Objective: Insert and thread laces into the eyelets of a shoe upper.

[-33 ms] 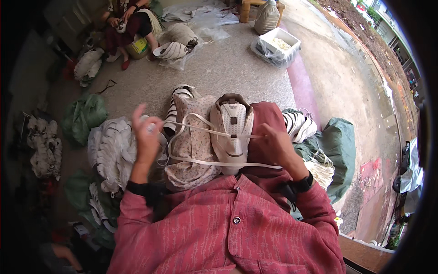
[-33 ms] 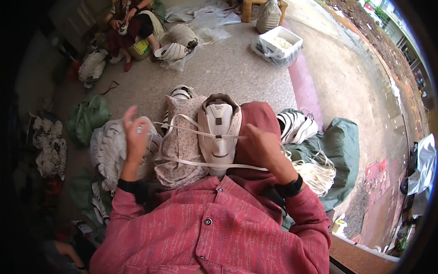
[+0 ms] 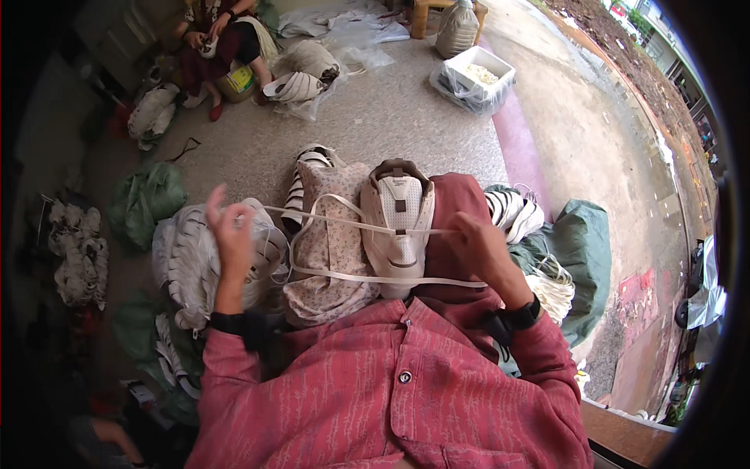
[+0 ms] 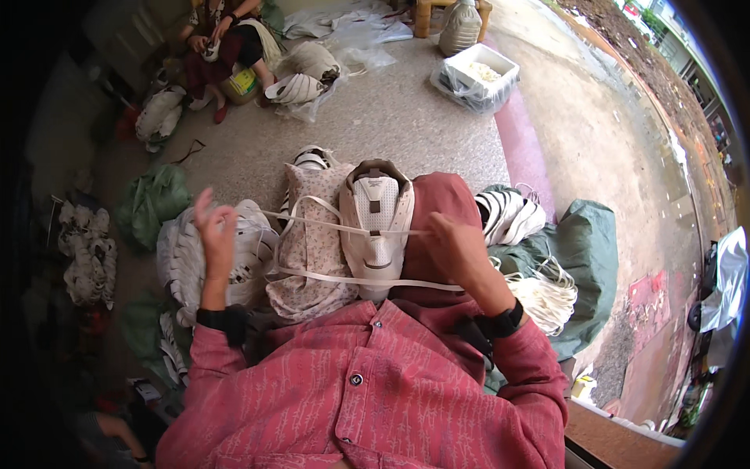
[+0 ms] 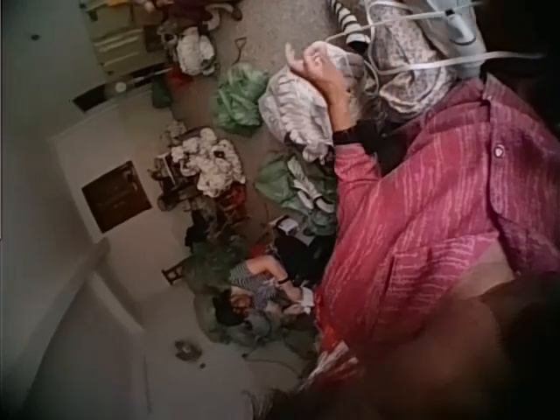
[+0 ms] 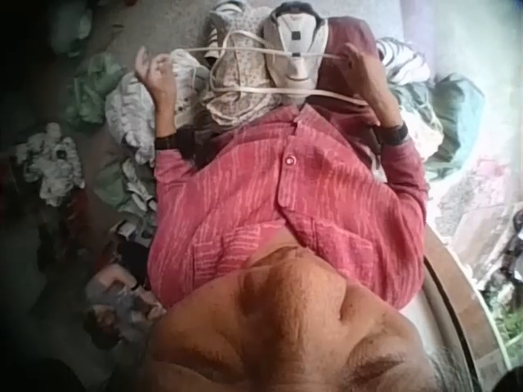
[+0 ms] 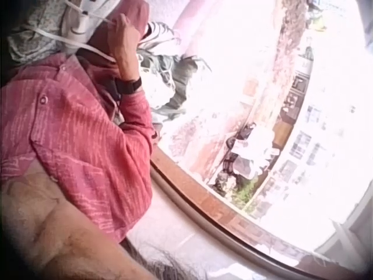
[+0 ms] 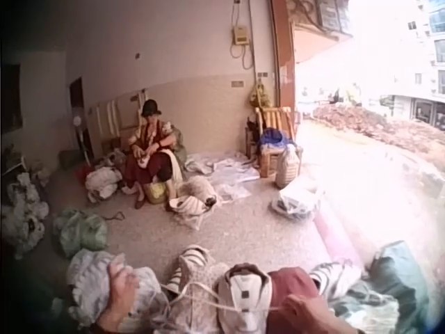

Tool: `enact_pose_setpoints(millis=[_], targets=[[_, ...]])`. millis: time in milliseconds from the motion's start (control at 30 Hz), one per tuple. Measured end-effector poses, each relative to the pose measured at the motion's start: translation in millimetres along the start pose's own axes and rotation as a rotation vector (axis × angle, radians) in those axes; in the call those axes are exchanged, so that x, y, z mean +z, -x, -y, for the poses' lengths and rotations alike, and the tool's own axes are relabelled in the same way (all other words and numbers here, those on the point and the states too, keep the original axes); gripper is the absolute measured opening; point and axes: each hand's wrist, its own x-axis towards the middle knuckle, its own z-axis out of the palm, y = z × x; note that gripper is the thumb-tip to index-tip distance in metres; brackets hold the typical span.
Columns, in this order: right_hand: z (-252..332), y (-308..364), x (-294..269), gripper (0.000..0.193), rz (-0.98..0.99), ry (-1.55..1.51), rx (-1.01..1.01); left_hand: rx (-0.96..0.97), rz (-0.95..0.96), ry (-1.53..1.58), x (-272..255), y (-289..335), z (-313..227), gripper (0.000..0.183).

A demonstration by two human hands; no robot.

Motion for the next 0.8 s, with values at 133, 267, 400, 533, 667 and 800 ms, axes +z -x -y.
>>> enact_pose_setpoints(millis=[133,267,400,533,667,800], targets=[[-18.0,16.5,-7.5,0.014,-0.113,0.047,0.083,-0.552,-0.243,0.532,-48.4,13.6,73.7,0.022],[-17.1,26.4,-16.6,0.008,-0.170,-0.023,-0.138,-0.994,-0.203,1.578,-45.0,11.8,59.5,0.039],[-8.6,45.9,-31.7,0.007,0.183,-1.239,0.220,-0.603,0.409,2.360,-17.2,-8.7,9.6,0.030],[-16.2,62.4,-50.7,0.016,-0.179,-2.010,0.002,-0.905,0.390,2.113,-9.9,-14.9,-30.4,0.027],[-57.6,86.0,-93.6,0.011,-0.532,-2.307,-0.347,-0.997,0.337,1.951,-8.8,-11.8,-39.9,0.028],[-121.7,136.6,-135.2,0.018,-0.813,-2.252,-0.404,-1.041,0.222,1.982,-14.6,-0.2,4.5,0.031]])
